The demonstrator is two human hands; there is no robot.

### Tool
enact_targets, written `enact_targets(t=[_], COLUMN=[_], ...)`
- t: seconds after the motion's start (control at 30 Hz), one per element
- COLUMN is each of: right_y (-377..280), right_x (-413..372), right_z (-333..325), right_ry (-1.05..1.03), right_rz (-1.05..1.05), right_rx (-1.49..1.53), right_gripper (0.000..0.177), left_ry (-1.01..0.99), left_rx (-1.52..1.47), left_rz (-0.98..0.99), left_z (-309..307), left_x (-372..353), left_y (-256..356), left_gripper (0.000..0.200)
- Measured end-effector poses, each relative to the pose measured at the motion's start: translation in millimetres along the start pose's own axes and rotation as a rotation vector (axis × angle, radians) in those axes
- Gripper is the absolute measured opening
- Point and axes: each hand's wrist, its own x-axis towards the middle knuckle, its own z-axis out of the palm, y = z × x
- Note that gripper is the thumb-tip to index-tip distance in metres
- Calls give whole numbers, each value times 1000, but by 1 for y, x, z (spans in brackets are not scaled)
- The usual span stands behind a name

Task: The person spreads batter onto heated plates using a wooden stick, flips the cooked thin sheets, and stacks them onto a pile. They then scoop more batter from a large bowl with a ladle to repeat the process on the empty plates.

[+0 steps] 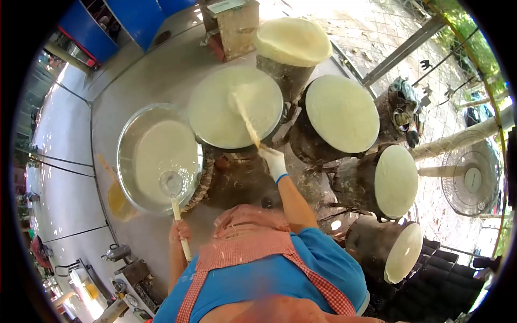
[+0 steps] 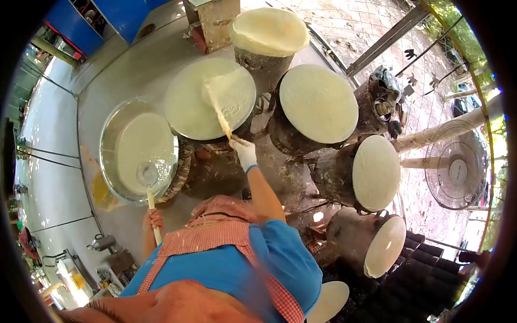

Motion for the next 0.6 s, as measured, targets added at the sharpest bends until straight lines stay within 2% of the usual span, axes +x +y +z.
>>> enact_targets(t=[0.07,0.1,0.13,0.2,0.27,0.33,0.4,0.47,0.5,0.53,0.6], right_y=[-25,-31,-31,-90,-98,-91,-88,-123,-121,-98,-71], right_x=[-10,3,32,39,74,90,71,36,38,56,51], right_z=[-16,-32,-47,-45,-43,-34,-36,-44,-59,-75,-73], right_ry=[7,37,79,163,367,147,23,-75,-7,178,327], right_rz=[-153,-366,-387,-202,-440,-601,-779,-590,-573,-582,-665], right_rx=[-233,-367,-334,-232,-1052,-1461,-1529,-1599,-1615,-1492,-1554], right_gripper=[31,32,30,28,27,27,24,30,31,31,32], left_ry=[-48,-86,-135,-201,-214,-159,-112,-101,-95,-88,-216], left_rx=[-43,-67,-85,-105,-130,-17,191,244,374,506,685], left_rz=[-44,-54,-65,-102,-151,-63,87,357,353,346,435], left_z=[1,0,-6,-3,6,29,31,101,106,109,149], left_x=[1,0,2,10,8,14,29,12,31,49,58], left_y=[5,8,10,14,11,10,15,-27,-15,-3,-19], left_gripper=[32,33,33,34,34,33,29,19,21,23,23])
